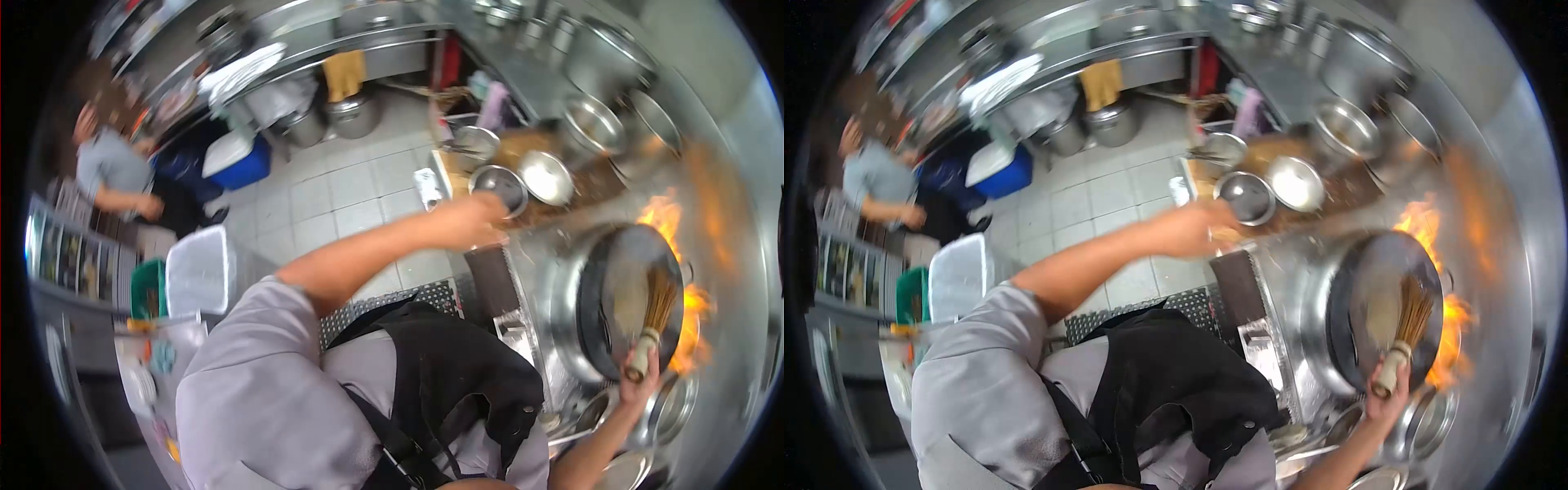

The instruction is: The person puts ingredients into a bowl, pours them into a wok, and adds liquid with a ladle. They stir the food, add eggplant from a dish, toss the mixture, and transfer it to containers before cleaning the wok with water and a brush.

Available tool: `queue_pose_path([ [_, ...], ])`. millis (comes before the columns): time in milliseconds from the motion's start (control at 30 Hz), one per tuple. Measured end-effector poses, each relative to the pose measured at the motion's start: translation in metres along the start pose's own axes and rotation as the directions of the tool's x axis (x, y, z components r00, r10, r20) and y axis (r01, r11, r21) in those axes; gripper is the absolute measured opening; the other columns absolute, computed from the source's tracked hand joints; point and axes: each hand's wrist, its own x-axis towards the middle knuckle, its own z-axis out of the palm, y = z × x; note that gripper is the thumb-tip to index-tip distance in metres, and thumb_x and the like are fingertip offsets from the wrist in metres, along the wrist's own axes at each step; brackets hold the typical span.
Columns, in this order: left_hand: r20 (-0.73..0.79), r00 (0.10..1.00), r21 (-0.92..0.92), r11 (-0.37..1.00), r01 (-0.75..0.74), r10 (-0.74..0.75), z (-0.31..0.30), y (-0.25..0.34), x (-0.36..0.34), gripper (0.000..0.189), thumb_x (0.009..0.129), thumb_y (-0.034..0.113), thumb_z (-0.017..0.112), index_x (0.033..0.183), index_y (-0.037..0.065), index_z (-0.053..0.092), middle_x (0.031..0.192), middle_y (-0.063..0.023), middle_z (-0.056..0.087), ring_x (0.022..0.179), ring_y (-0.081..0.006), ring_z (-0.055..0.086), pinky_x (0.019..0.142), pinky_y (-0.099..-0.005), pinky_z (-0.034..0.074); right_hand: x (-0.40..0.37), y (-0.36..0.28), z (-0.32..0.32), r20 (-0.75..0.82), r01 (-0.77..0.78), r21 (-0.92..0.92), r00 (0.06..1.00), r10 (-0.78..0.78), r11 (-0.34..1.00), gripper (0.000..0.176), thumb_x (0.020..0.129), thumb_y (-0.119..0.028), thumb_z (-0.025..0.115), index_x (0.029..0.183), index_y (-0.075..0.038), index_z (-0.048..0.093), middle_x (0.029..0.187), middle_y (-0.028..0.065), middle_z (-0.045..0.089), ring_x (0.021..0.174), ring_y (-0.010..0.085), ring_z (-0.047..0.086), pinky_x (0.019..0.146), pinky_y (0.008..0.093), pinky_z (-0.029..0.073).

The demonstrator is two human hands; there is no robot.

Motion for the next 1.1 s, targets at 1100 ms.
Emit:
queue_pose_path([
  [1100,-0.774,0.268,0.376,-0.075,0.924,-0.573,-0.315,-0.255,-0.563,0.031,0.084,0.028,0.062,0.087,-0.003,0.064,0.087,-0.0243,0.063,0.079,-0.0443,0.061,0.073,-0.055,0.047,0.17,-0.037,0.118,0.243,0.145,-0.548,0.97,0.009,-0.824,0.054,0.091,-0.049,0.058,0.109,0.001,0.07,0.104,0.0281,0.069,0.099,0.0431,0.066,0.085,0.0495,0.052],
])
